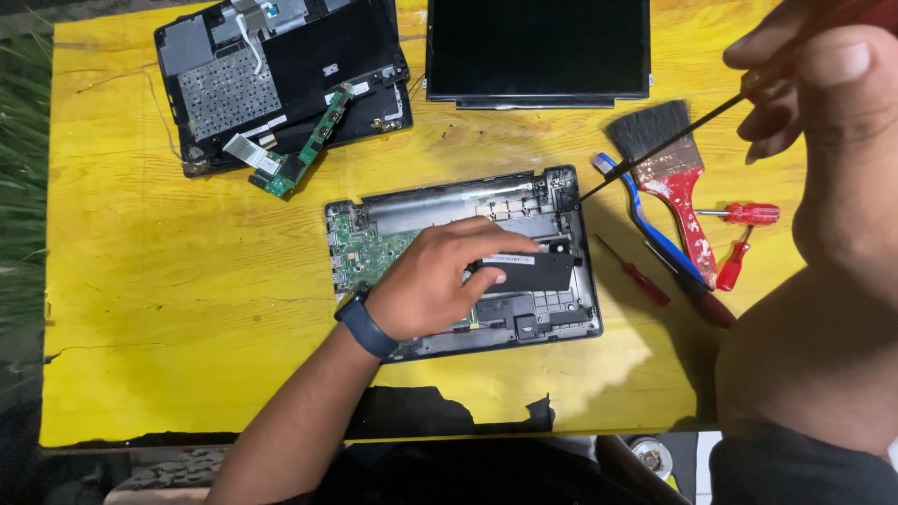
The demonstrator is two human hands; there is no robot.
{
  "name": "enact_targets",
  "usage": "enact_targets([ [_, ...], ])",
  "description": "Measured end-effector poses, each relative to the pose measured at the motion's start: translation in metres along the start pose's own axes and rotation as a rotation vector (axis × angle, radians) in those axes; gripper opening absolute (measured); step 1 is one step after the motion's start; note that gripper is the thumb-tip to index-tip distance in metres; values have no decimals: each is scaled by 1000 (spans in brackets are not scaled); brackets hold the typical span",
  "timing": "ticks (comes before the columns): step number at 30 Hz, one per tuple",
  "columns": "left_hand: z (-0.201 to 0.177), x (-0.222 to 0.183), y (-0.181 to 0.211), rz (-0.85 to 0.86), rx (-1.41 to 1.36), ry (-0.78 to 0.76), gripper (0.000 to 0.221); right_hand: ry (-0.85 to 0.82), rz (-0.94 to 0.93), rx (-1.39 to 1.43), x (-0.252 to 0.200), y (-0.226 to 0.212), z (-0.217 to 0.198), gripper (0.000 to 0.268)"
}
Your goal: Removing a hard drive from a laptop chassis and cleaning internal components using brushes and a screwdriver.
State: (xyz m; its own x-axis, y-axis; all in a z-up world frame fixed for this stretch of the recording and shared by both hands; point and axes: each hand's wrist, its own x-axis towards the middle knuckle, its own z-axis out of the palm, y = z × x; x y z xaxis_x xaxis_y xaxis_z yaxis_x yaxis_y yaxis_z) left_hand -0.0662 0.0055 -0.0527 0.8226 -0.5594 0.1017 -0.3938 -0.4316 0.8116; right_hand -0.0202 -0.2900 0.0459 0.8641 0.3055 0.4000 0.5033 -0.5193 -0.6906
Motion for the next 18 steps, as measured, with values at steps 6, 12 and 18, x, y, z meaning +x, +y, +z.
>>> enact_targets([
  [6, 7, -9, 2, 207, -44, 78, 24, 44, 50, 47, -1, 0, 5, 70],
  [12, -26, -21, 3, 208, 35, 215, 28, -44, 236, 15, 2, 75, -9, 75],
  [18, -64, -36, -4, -44, 62, 572, 25, 41, 50, 68, -4, 30, -1, 17],
])
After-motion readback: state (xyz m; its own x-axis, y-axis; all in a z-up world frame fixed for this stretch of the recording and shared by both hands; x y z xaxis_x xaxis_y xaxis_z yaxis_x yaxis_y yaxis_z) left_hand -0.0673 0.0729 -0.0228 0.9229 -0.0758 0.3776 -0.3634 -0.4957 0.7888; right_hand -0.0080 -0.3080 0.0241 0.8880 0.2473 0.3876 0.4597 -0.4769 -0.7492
